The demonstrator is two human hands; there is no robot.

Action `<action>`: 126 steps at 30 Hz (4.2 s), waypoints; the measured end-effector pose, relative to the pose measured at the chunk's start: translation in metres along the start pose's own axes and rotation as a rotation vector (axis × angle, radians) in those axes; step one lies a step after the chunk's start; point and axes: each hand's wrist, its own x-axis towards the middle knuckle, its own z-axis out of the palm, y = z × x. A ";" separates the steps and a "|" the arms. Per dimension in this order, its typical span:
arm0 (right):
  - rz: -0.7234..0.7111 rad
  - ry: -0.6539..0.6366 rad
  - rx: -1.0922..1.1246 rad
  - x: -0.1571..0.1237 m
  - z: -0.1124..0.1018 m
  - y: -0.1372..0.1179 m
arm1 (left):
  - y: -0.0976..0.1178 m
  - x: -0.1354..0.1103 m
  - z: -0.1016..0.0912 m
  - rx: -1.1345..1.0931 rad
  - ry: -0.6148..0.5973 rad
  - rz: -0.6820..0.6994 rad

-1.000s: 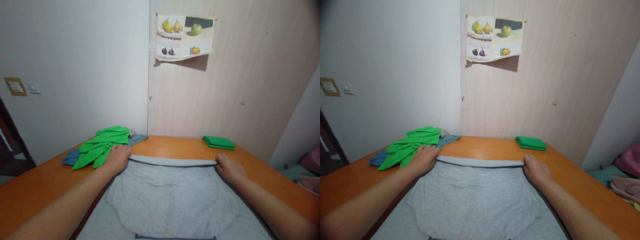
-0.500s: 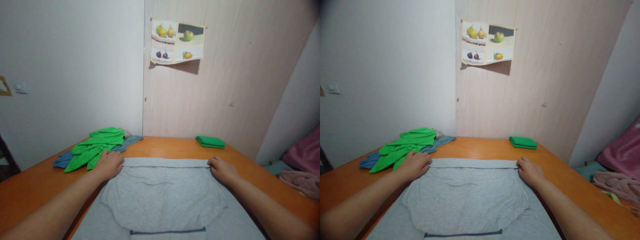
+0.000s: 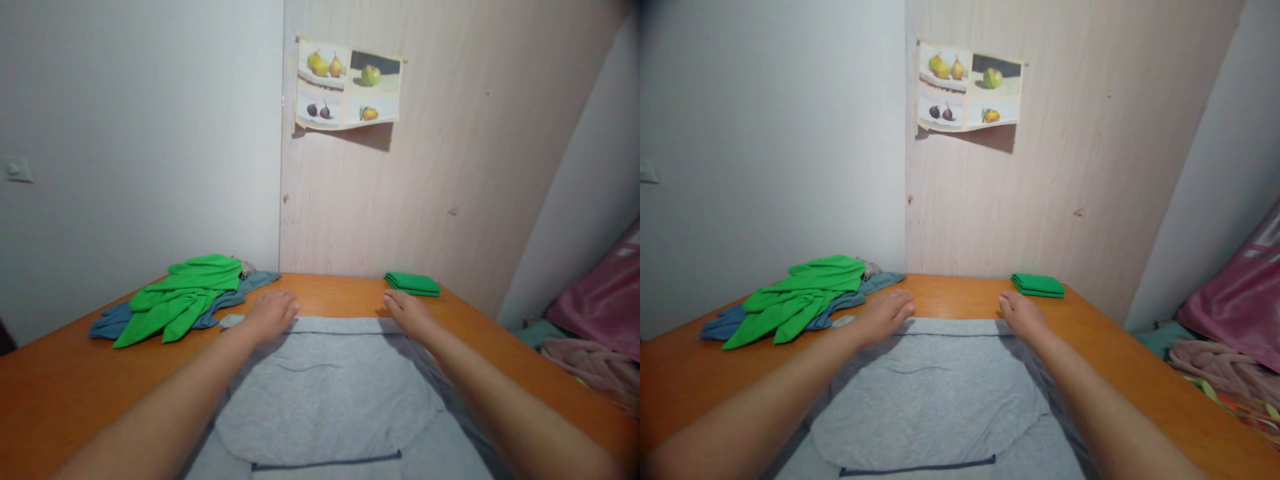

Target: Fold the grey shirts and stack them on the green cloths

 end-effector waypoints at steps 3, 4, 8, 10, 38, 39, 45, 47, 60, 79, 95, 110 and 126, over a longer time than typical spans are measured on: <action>-0.110 -0.118 0.007 -0.010 0.024 -0.024 | 0.027 0.003 0.026 -0.028 -0.131 0.076; -0.137 -0.171 0.004 -0.016 0.032 -0.028 | 0.033 0.002 0.034 -0.037 -0.190 0.087; -0.167 -0.421 -0.049 -0.034 0.048 -0.025 | 0.041 -0.009 0.054 -0.046 -0.321 0.125; -0.160 -0.445 -0.053 -0.035 0.047 -0.023 | 0.040 -0.012 0.056 -0.048 -0.332 0.128; 0.117 -0.303 -0.121 -0.046 0.037 -0.029 | 0.041 -0.016 0.049 -0.026 -0.312 0.121; 0.144 -0.297 -0.136 -0.047 0.038 -0.025 | 0.041 -0.016 0.049 -0.025 -0.310 0.118; 0.233 -0.258 -0.155 -0.045 0.040 -0.007 | 0.042 -0.016 0.048 -0.020 -0.309 0.113; 0.279 -0.244 -0.164 -0.045 0.040 -0.001 | 0.042 -0.017 0.048 -0.021 -0.305 0.113; 0.080 -0.209 -0.090 -0.009 0.052 -0.048 | 0.046 -0.021 0.046 -0.082 -0.301 0.111; -0.122 -0.248 -0.184 -0.030 0.111 -0.056 | -0.005 -0.025 0.025 -0.050 -0.160 -0.389; -0.111 -0.248 -0.155 -0.030 0.111 -0.051 | -0.066 -0.029 0.005 0.024 -0.145 -0.620; -0.133 -0.282 -0.192 -0.031 0.106 -0.051 | -0.080 -0.027 0.000 -0.168 -0.028 -0.657; -0.122 -0.285 -0.179 -0.033 0.099 -0.058 | -0.049 -0.022 0.010 -0.027 0.015 -0.510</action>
